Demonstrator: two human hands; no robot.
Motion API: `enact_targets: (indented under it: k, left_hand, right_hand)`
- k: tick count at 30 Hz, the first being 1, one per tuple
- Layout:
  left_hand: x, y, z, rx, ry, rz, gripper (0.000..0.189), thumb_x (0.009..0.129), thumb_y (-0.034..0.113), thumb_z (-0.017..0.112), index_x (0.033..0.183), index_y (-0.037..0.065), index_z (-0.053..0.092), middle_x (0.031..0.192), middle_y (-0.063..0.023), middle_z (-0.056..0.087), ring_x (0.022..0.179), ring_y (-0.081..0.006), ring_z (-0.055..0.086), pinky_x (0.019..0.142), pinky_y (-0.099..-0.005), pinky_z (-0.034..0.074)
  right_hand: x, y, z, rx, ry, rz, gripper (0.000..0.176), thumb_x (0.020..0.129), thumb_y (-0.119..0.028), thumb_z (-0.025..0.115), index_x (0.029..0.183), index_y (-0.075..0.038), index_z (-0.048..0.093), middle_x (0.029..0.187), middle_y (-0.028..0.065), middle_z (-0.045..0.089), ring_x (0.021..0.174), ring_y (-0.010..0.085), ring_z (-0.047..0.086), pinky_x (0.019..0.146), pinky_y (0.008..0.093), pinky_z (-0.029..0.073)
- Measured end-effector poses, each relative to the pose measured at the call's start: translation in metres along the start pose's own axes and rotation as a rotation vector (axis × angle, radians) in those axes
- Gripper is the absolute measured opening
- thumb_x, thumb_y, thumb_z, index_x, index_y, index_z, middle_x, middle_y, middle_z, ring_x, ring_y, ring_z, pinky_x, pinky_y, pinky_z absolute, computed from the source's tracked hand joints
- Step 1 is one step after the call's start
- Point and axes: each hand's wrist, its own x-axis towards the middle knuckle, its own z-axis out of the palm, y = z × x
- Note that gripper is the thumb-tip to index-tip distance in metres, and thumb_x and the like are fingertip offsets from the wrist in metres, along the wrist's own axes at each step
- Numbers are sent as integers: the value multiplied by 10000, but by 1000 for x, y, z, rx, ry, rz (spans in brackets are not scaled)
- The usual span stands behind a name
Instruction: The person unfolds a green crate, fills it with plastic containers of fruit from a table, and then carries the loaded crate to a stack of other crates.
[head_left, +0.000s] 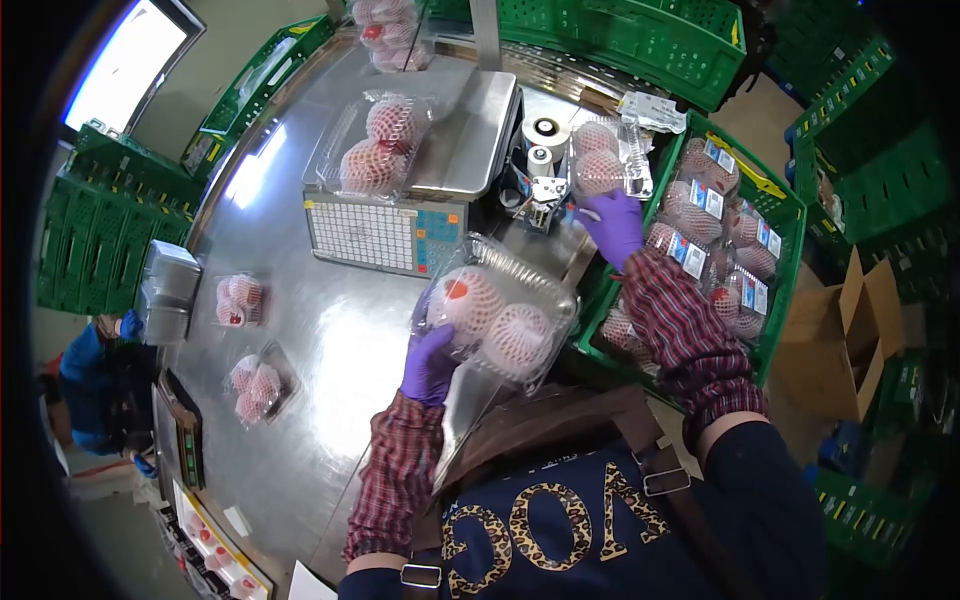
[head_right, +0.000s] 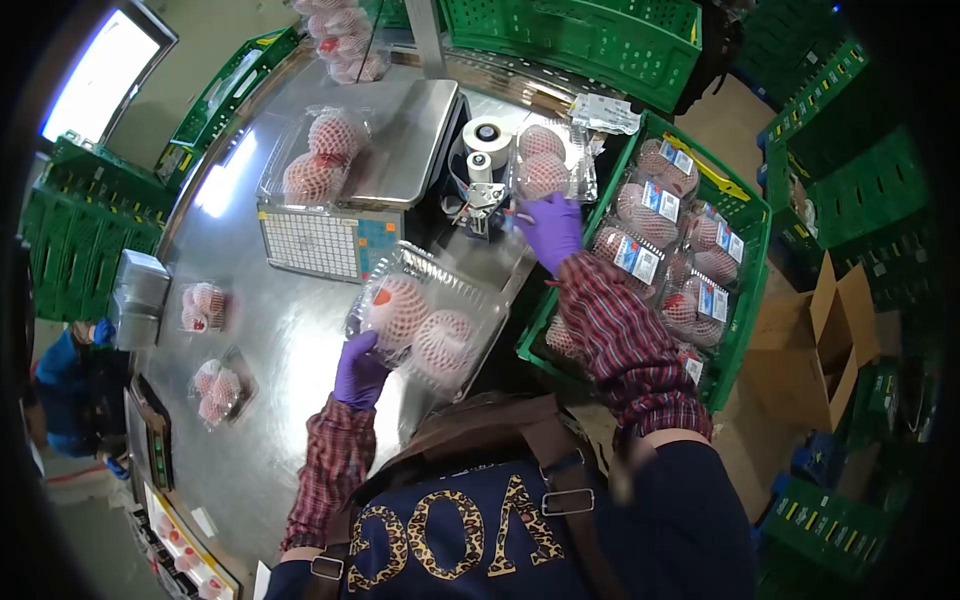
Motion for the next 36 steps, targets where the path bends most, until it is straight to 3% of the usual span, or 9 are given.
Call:
enact_targets:
  k: [2, 4, 8, 10, 15, 18, 20, 24, 36]
  left_hand:
    - [2, -12, 9, -51, 85, 81, 693, 696, 41, 571, 1315, 88, 263, 1200, -138, 440, 1030, -247, 508, 808, -333, 468]
    - [14, -16, 22, 91, 127, 126, 690, 696, 4, 558, 1316, 76, 264, 1208, -124, 431, 995, -210, 515, 773, -282, 462]
    - [36, -26, 49, 31, 92, 206, 673, 705, -29, 535, 1316, 70, 271, 1210, -109, 427, 970, -170, 511, 750, -248, 453]
    - [51, -28, 67, -15, 48, 230, 664, 710, -39, 527, 1315, 69, 276, 1210, -108, 425, 969, -163, 509, 753, -247, 453]
    - [80, -81, 167, 5, -196, 198, 720, 722, 10, 574, 1338, 64, 206, 1262, -128, 381, 1108, -222, 436, 902, -320, 387]
    - [89, -105, 180, 412, -416, 164, 753, 708, 101, 656, 1329, 51, 233, 1289, -134, 357, 1164, -247, 384, 969, -360, 321]
    - [94, -127, 155, 952, -586, 381, 713, 680, 224, 704, 1277, 65, 350, 1287, -155, 365, 1213, -335, 312, 1008, -429, 243]
    - [88, -169, 130, 1680, -588, 535, 660, 690, 373, 658, 1240, 107, 410, 1277, -153, 361, 1218, -376, 284, 982, -525, 225]
    - [86, -192, 133, 1786, -452, 675, 543, 751, 323, 592, 1230, 114, 446, 1286, -164, 366, 1196, -382, 328, 952, -503, 287]
  right_hand:
    - [-10, 0, -17, 349, 183, 18, 180, 725, -238, 641, 867, -129, 656, 792, 76, 636, 726, 258, 541, 721, 386, 421]
    - [-38, -33, -60, 1314, -20, 229, 176, 735, -243, 652, 825, -91, 656, 784, 103, 628, 651, 262, 541, 640, 366, 444]
    - [-57, -69, -57, 435, 165, -148, 340, 638, -260, 751, 857, -43, 609, 680, 74, 575, 614, 188, 532, 549, 301, 422]
    - [-69, -43, -71, 478, 132, 217, 452, 661, -306, 736, 1009, -73, 567, 857, 93, 582, 787, 205, 560, 642, 317, 444]
    - [-123, 43, -66, 2239, -87, 569, 642, 828, -234, 562, 1344, -111, 199, 1282, 77, 361, 1196, 233, 334, 910, 401, 393]
    - [-150, 168, -20, 1100, 425, 181, 629, 818, -233, 548, 1338, -103, 220, 1225, 73, 430, 1149, 237, 396, 907, 408, 397]
    - [-118, 214, -89, 1958, 509, 621, 669, 764, -155, 588, 1328, -82, 236, 1145, 91, 489, 1071, 221, 470, 914, 382, 396]
    - [-60, 303, -158, 985, 746, 332, 726, 726, -204, 643, 1325, -84, 251, 1129, 124, 491, 993, 193, 509, 834, 344, 444]
    - [-43, 501, -107, 1281, 257, 841, 665, 722, -397, 633, 1232, -51, 383, 1068, 108, 546, 915, 227, 550, 770, 353, 461]
